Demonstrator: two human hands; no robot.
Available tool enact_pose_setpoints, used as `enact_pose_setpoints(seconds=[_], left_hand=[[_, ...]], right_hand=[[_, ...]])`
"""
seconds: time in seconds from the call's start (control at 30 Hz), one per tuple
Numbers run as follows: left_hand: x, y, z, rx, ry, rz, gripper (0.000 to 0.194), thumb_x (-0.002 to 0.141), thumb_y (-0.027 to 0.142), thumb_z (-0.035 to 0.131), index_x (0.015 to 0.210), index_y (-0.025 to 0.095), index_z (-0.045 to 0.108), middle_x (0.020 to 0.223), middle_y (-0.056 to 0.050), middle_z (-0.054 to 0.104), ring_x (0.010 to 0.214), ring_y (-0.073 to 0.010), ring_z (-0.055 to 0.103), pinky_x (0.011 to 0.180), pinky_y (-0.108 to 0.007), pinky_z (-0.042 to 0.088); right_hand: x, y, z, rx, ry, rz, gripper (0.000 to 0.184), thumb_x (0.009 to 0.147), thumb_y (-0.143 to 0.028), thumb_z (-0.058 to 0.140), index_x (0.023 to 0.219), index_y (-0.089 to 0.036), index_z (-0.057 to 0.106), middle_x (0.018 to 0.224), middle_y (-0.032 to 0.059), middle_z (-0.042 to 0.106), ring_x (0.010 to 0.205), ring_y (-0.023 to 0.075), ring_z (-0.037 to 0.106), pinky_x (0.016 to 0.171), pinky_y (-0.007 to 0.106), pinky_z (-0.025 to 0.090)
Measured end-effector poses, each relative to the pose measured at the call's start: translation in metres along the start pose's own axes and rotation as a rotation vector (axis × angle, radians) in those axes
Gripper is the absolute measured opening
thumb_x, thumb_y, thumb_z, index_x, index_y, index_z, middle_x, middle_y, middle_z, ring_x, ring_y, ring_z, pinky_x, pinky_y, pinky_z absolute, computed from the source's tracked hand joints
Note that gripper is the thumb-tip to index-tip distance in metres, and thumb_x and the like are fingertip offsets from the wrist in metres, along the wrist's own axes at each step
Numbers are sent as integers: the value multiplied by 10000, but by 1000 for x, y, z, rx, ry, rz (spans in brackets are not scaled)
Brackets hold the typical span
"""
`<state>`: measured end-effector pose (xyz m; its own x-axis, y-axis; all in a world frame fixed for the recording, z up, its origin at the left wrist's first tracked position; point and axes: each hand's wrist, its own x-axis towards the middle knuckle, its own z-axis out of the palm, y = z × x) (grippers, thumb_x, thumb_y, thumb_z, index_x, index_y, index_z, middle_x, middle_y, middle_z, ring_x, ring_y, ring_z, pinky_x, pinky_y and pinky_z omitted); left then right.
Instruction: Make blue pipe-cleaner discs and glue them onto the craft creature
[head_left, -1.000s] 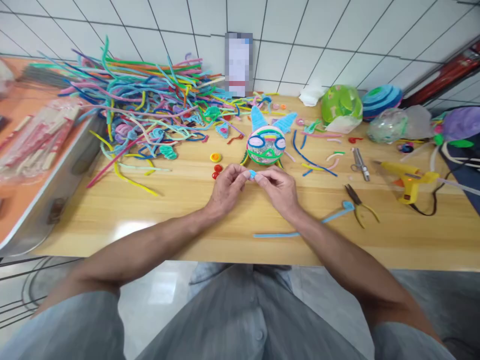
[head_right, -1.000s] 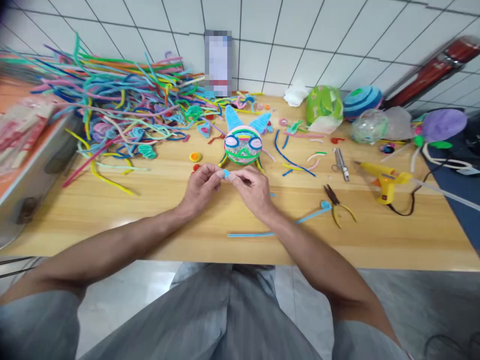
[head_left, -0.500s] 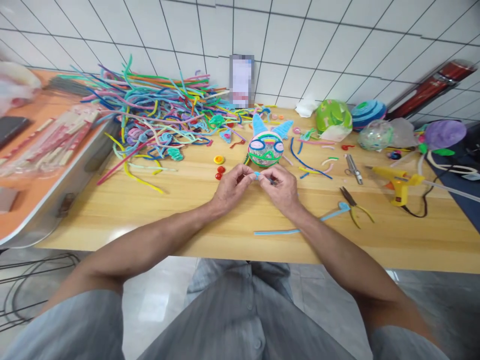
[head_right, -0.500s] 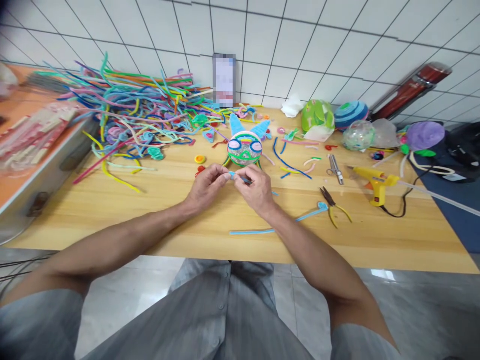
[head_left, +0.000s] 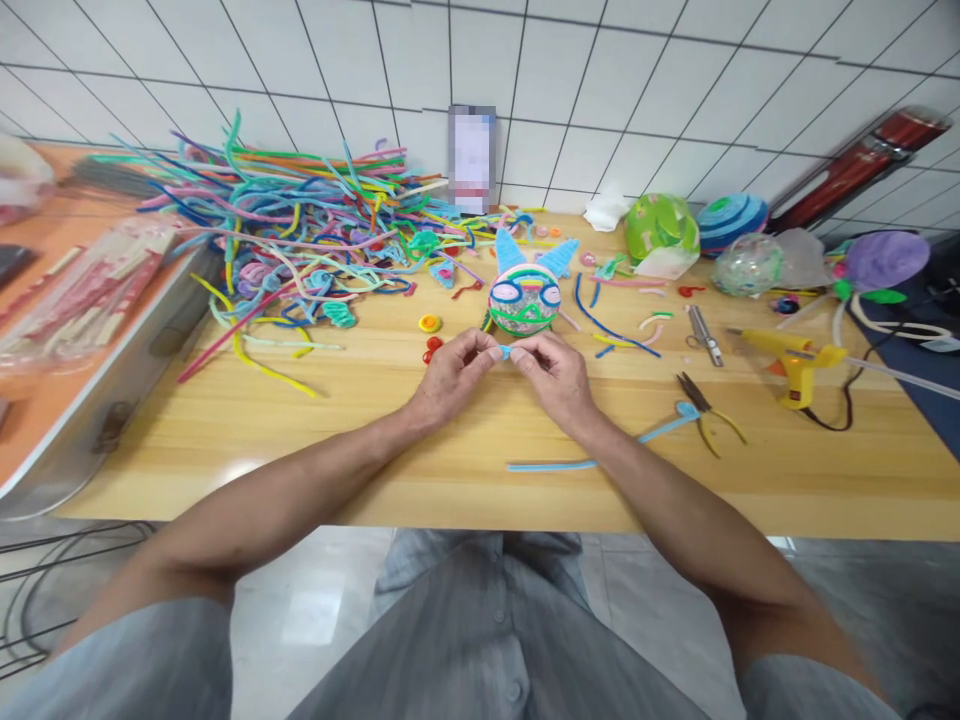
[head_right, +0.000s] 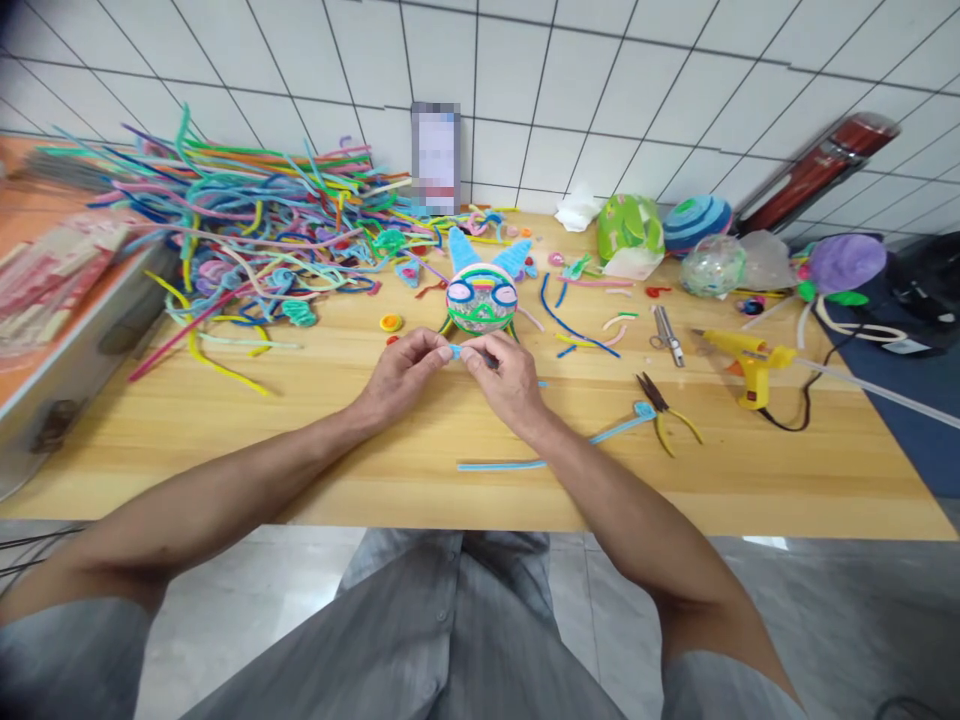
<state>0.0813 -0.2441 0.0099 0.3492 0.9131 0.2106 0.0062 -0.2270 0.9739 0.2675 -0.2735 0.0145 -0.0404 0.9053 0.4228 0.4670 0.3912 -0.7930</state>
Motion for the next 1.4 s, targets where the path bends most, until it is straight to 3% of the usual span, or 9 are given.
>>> enact_pose_setpoints(seconds=[0.27,0.6,0.7,0.87,0.97,1.23,1.4], left_hand=[[-2,-7,4,-128,60,-65,406,841,580,789,830,188,680,707,28,598,577,-94,434,549,-241,384],[-3,-4,8,-207,51,-125,449,807,616,811,837,188,680,672,21,597,529,-89,434,500,-238,374],[-2,-4,6,-149,6,-83,436,852,608,764,857,184,660,702,15,599,554,-96,440,521,-247,370],[0,-2,0,136,-28,90,263,952,437,659,910,179,628,780,12,603,630,-107,445,597,-261,351],[0,1,-1,187,-51,139,215,971,383,621,892,183,615,764,13,587,678,-123,476,645,-266,377],[2,-1,-1,-48,30,4,323,910,494,712,849,187,635,729,30,579,626,-105,438,591,-244,371],[3,-6,0,-135,26,-79,369,874,530,756,850,175,659,749,16,640,534,-73,421,492,-223,333]], right_hand=[[-2,4,6,99,29,99,211,946,-369,676,824,-217,757,753,-2,682,689,151,560,670,310,440],[-2,-1,7,96,43,41,159,944,-291,693,839,-220,789,783,7,726,705,150,603,668,301,453],[-2,-1,5,32,40,28,154,938,-270,690,812,-214,759,766,6,705,684,148,585,655,298,446],[0,-2,0,-140,24,-107,148,949,-257,676,820,-214,735,784,16,688,712,156,597,685,302,454],[0,-3,-1,-157,22,-151,148,953,-249,670,826,-215,740,795,20,694,741,163,614,712,304,466],[1,0,0,56,28,71,148,940,-326,686,896,-207,763,824,9,697,730,150,581,674,292,439],[1,3,1,93,55,92,138,906,-313,711,848,-208,781,766,-3,665,689,139,555,648,291,418]])
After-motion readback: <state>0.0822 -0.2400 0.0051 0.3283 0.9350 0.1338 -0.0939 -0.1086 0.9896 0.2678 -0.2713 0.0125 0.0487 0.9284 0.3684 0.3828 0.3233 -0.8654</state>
